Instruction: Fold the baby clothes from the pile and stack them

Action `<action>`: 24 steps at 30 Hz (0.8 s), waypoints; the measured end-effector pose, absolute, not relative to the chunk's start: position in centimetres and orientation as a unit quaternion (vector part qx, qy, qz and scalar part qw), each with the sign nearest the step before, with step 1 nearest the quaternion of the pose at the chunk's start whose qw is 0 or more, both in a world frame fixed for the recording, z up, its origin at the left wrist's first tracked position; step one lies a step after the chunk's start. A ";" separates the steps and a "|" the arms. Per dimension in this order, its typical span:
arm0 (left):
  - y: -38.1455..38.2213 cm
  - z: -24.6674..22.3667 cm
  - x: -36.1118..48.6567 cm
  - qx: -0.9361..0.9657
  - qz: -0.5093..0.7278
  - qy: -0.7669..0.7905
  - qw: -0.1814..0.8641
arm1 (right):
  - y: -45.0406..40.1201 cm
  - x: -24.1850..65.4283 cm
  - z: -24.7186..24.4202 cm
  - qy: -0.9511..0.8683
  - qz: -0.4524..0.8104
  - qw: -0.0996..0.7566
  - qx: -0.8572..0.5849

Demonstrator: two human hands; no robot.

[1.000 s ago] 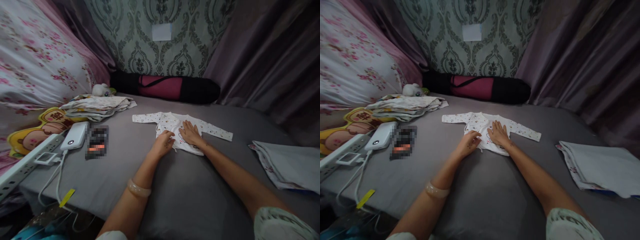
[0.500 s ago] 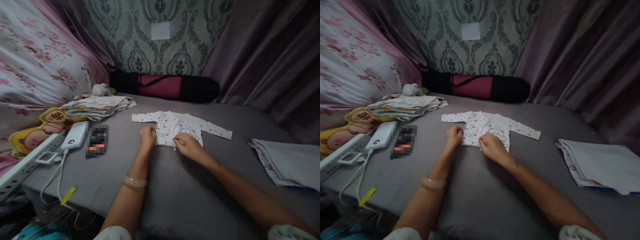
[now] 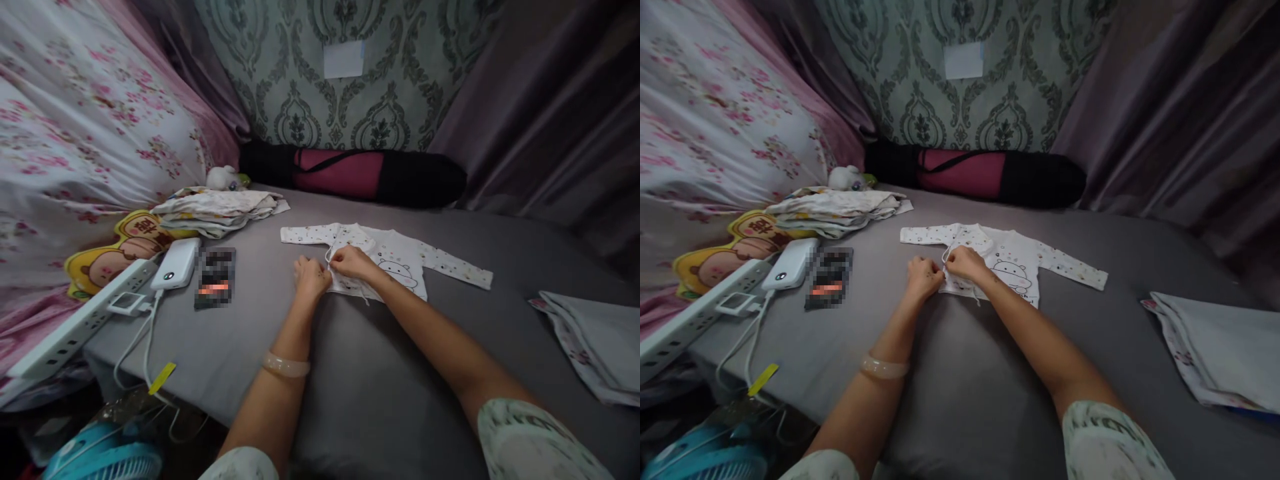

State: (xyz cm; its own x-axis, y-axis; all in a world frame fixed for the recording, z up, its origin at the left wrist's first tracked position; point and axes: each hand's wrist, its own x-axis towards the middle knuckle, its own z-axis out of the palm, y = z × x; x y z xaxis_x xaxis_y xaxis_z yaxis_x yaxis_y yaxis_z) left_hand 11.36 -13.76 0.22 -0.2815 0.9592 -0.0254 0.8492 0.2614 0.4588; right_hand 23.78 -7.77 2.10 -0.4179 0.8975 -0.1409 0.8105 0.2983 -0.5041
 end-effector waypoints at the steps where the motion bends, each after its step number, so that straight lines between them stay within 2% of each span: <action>1: -13.7 0.2 11.4 0.575 0.187 0.781 0.156 | -7.5 23.9 2.1 -0.787 0.299 0.088 -0.532; 5: -13.6 0.2 11.5 0.563 0.205 0.782 0.173 | -7.1 24.5 3.1 -0.709 0.449 0.135 -0.527; 9: -13.7 0.0 11.7 0.569 0.200 0.779 0.170 | -6.5 26.0 4.6 -0.666 0.456 0.210 -0.551; 12: -13.6 -0.1 11.8 0.560 0.196 0.786 0.173 | -5.3 28.5 5.2 -0.683 0.364 0.212 -0.597; 16: -13.6 -0.1 11.9 0.556 0.184 0.793 0.168 | -4.3 31.6 5.0 -0.722 0.082 0.139 -0.673; 18: -13.7 0.0 12.1 0.560 0.178 0.794 0.153 | -4.5 31.9 4.5 -0.739 -0.024 0.092 -0.667; 20: -13.9 0.0 12.3 0.597 0.180 0.772 0.124 | -4.7 31.3 3.5 -0.782 -0.051 0.068 -0.618; 24: -14.0 -0.7 12.7 0.746 0.139 0.645 0.090 | -4.3 29.0 1.1 -0.857 0.017 0.040 -0.513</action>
